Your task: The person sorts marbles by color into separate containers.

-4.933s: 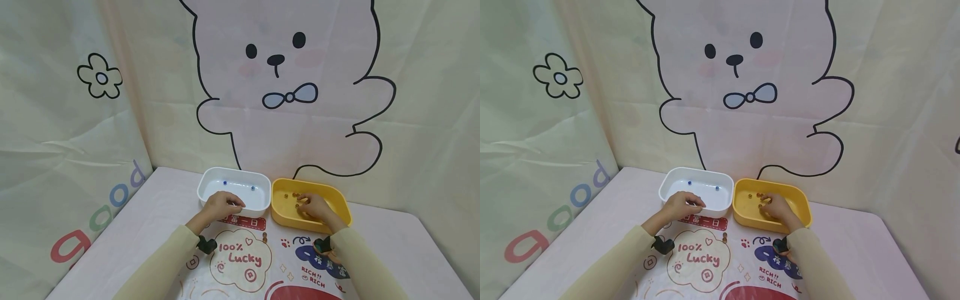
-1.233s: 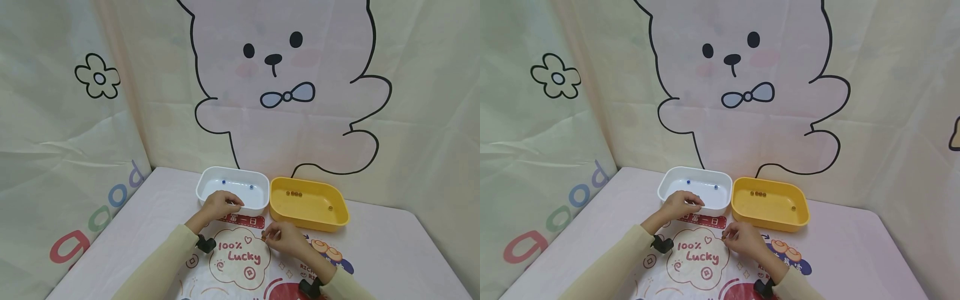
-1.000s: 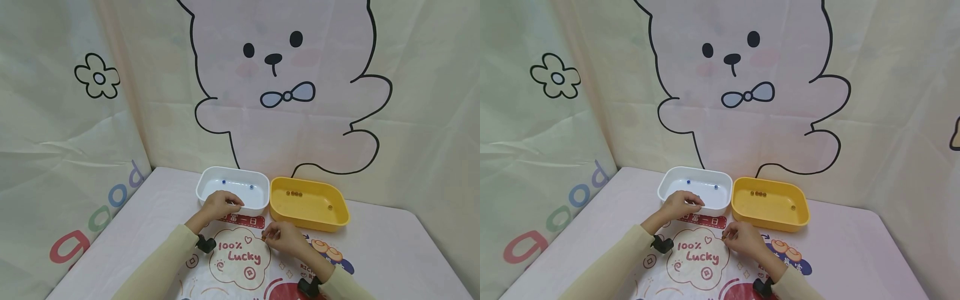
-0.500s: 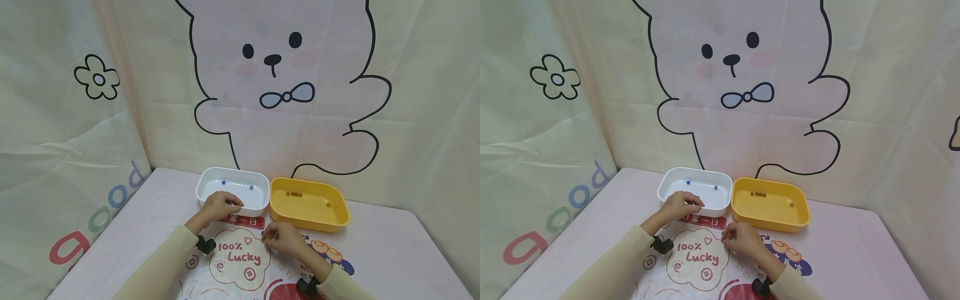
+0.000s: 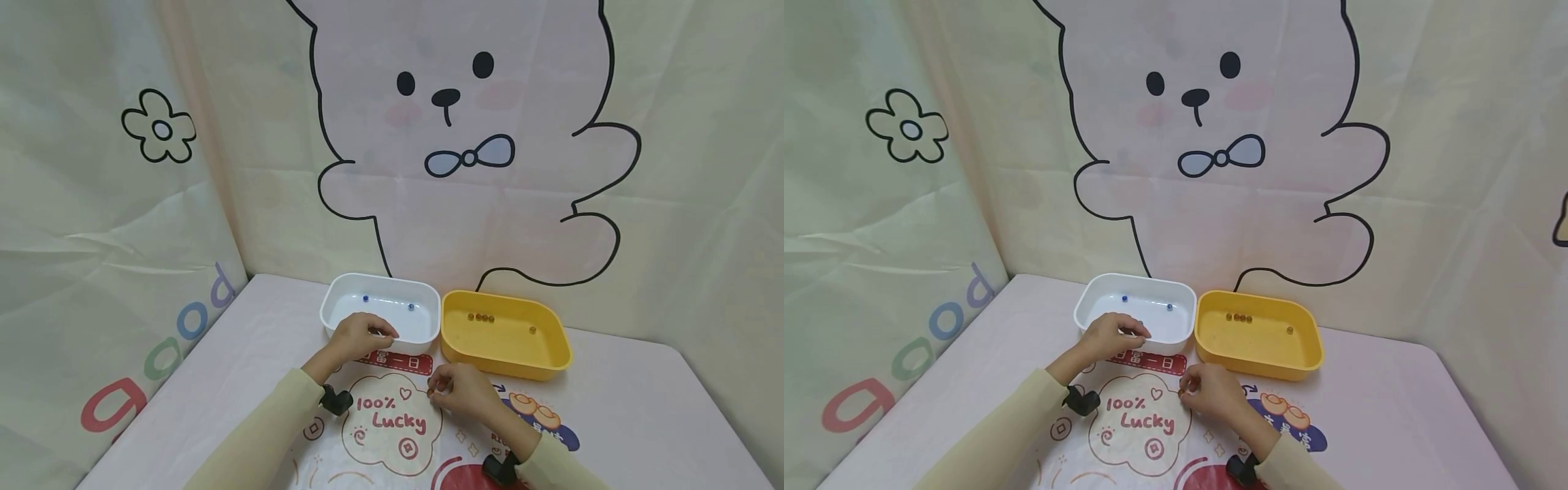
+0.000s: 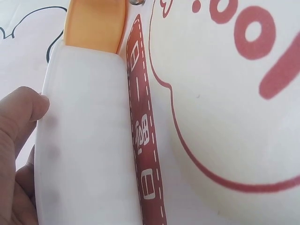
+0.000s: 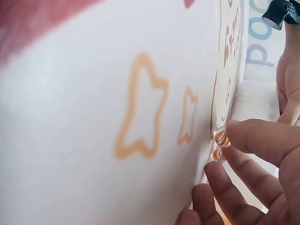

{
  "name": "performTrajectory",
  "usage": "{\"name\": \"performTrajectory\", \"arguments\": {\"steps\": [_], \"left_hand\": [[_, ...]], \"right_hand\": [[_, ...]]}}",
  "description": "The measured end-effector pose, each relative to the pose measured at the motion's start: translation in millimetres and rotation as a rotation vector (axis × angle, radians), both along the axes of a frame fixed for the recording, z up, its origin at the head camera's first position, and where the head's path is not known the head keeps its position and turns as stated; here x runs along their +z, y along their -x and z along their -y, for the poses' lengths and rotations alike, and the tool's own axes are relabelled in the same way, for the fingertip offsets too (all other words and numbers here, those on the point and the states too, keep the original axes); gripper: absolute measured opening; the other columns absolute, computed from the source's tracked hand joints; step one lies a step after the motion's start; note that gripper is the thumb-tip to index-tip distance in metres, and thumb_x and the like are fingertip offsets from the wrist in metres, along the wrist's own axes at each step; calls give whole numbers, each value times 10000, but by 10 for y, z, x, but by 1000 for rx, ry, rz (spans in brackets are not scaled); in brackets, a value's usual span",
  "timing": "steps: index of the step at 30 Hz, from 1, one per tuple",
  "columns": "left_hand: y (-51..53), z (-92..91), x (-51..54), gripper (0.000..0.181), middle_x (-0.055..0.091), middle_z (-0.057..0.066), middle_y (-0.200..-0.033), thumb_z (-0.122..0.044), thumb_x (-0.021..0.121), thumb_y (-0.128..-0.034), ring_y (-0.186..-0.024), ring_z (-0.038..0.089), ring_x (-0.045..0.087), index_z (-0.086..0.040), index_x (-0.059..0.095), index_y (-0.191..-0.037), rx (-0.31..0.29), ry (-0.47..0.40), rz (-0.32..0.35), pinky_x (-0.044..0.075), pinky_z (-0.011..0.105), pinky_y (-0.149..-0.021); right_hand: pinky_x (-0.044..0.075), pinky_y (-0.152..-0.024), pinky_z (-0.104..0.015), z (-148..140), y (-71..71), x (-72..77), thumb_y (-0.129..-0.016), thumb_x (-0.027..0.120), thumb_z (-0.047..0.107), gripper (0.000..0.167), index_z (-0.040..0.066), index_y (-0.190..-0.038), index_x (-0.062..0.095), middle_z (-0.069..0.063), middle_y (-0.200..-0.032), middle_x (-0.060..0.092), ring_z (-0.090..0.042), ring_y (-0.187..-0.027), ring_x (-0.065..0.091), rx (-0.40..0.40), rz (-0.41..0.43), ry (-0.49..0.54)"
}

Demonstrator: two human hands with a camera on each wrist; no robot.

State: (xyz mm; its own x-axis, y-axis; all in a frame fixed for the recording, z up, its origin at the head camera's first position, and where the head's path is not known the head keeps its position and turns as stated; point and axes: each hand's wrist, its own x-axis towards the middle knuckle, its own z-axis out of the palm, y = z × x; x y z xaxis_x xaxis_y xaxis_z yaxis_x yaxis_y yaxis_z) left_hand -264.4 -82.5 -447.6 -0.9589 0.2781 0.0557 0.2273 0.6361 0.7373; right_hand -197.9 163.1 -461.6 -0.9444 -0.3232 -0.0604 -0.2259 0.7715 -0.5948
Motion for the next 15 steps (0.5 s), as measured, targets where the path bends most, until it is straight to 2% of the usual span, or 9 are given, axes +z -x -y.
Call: {"name": "performTrajectory", "arguments": {"steps": [15], "left_hand": [[-8, -2, -8, 64, 690, -156, -939, -328, 717, -821, -898, 109, 577, -361, 740, -872, 10, 2, 6, 469, 343, -814]], "right_hand": [[413, -643, -254, 24, -10, 6, -755, 795, 229, 121, 244, -782, 678, 117, -726, 582, -99, -707, 510, 21, -26, -51]]}}
